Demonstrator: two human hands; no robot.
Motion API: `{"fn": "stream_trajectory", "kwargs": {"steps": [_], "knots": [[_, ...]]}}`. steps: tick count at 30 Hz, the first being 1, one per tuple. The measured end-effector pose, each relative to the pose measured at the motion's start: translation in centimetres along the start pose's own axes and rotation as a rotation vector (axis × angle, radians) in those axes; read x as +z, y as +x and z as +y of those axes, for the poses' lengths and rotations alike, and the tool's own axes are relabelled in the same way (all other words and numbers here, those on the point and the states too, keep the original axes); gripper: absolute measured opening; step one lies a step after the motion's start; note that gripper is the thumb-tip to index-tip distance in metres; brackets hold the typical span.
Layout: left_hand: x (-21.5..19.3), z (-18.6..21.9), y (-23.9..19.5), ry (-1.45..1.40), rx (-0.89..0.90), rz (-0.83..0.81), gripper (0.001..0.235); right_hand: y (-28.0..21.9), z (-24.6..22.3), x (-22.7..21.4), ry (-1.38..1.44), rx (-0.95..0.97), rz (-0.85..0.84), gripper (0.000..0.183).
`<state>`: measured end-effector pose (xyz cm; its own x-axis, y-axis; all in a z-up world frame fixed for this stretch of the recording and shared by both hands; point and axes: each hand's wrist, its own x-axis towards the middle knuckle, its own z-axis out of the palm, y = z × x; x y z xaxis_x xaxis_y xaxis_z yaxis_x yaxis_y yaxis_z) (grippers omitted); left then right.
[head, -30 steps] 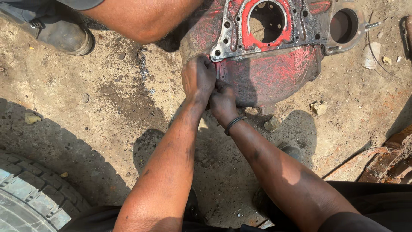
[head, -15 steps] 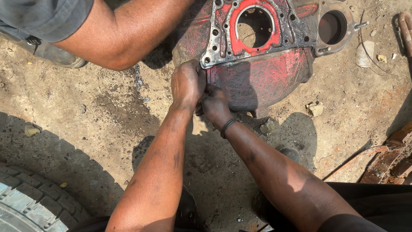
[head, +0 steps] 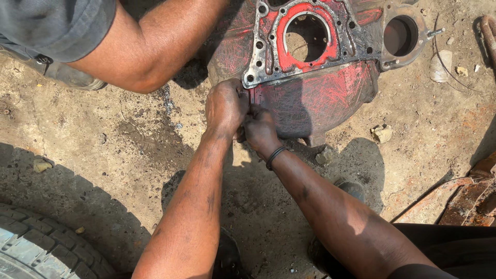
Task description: The person uses a metal scraper to remove old gasket material and residue from the surface of a red engine block. They work methodically along the edges and bolt holes, occasionally using their hands to wipe away debris.
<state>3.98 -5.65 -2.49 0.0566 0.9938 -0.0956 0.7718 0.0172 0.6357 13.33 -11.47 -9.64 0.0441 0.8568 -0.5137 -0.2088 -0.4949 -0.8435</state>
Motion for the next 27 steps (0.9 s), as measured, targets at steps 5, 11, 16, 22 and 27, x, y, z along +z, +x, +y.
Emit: {"fn": "stream_trajectory", "kwargs": {"steps": [5,11,16,22,27], "knots": [[1.1,0.3,0.4,-0.038,-0.103,0.051,0.008,-0.5,-1.3,0.5,-0.010,-0.004,-0.027,0.018],[1.3,-0.3,-0.1,-0.031,-0.075,-0.011,0.009,-1.5,-1.4,0.7,-0.033,0.044,-0.018,0.019],[2.1,-0.9,1.3,-0.109,-0.070,0.063,0.017,0.2,-0.6,0.4,-0.034,-0.053,-0.060,0.020],[1.6,-0.5,0.5,-0.091,-0.033,0.026,0.014,-0.8,-0.6,0.7,-0.051,-0.041,0.002,0.016],[1.4,-1.2,0.6,-0.161,-0.010,0.079,0.014,-0.3,-0.2,0.7,-0.028,-0.048,-0.048,0.015]]}}
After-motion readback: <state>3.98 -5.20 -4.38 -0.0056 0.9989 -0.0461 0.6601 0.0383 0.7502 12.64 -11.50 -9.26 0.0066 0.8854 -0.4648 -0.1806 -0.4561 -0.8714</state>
